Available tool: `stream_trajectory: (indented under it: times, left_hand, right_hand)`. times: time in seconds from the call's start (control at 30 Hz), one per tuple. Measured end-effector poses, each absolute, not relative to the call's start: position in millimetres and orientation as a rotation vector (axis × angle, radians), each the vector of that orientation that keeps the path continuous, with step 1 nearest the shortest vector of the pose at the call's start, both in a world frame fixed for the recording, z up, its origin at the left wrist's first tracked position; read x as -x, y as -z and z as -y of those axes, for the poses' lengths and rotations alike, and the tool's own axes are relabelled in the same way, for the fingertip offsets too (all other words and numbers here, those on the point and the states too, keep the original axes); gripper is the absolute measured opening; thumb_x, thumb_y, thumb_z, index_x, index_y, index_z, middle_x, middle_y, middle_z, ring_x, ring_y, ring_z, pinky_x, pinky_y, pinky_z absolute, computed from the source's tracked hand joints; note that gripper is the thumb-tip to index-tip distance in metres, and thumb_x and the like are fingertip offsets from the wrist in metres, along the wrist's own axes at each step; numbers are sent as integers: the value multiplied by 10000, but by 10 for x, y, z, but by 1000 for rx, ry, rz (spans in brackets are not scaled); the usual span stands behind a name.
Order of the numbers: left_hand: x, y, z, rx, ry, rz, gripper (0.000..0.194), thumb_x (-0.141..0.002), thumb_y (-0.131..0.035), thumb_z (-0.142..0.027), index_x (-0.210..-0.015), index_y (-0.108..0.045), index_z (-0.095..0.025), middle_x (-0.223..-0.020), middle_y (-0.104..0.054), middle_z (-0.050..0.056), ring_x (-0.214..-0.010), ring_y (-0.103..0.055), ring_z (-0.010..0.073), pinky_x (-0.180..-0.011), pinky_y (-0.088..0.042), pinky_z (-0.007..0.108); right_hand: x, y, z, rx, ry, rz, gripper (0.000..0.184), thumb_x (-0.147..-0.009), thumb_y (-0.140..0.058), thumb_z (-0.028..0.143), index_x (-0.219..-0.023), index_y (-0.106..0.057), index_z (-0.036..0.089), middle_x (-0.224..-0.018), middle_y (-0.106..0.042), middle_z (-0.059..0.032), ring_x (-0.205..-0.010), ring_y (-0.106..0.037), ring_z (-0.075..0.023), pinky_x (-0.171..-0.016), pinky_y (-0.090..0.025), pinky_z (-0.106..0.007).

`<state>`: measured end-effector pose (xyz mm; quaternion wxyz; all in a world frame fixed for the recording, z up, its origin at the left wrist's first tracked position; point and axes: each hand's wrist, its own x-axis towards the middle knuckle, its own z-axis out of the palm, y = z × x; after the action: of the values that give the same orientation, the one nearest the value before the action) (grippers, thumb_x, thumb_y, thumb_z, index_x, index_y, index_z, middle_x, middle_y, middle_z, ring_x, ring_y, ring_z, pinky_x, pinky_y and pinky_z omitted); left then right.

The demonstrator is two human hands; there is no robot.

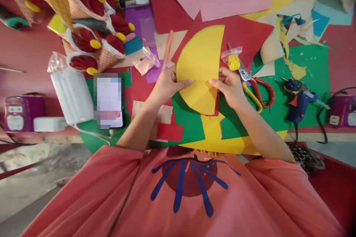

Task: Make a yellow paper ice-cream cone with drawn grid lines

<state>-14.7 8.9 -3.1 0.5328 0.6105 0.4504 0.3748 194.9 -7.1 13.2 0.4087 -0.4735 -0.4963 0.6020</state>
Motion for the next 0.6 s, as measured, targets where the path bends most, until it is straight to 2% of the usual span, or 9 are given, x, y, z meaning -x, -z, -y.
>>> stream_trajectory:
  times: [0.1,0.27,0.4,0.5,0.6]
  left_hand:
    - [152,20,-93,-1393,-883,-1067,501,-722,-741,-545,-1013,-629,-153,-894,-720,84,-880,-709,241,-768,-618,386]
    - [153,19,-132,-1371,-968,-1096,393,-721,-745,-511,-910,-702,-169,-835,-730,48,-800,-711,204,-709,-612,328]
    - [171,-33,-143,-1447,-986,-1083,256,-751,-720,-446,-825,-753,-203,-850,-746,32,-847,-710,184,-772,-589,295]
    - [172,-89,-116,-1492,-1006,-1073,176,-771,-692,-367,-833,-770,-222,-863,-756,26,-858,-714,180,-754,-582,283]
    - [164,-127,-82,-1592,-1030,-1078,163,-812,-627,-308,-847,-770,-237,-902,-758,19,-883,-713,177,-765,-578,297]
  right_hand:
    - [-1961,-83,52,1181,-1510,1257,287,-758,-716,450,-935,-608,251,-773,-710,20,-699,-680,-167,-738,-592,-370]
    - [-1993,-13,19,1231,-1452,1285,196,-789,-668,358,-942,-662,236,-770,-689,19,-640,-623,-124,-602,-544,-280]
    - [-2001,-37,13,1217,-1462,1278,139,-836,-571,291,-875,-685,223,-890,-702,-7,-775,-663,-140,-647,-547,-274]
    - [-1998,-73,24,1227,-1473,1282,209,-902,-472,335,-932,-654,236,-865,-685,-11,-765,-674,-149,-630,-547,-286]
    - [-1992,-106,40,1257,-1438,1364,258,-891,-534,447,-1065,-596,267,-826,-661,4,-766,-672,-156,-644,-552,-296]
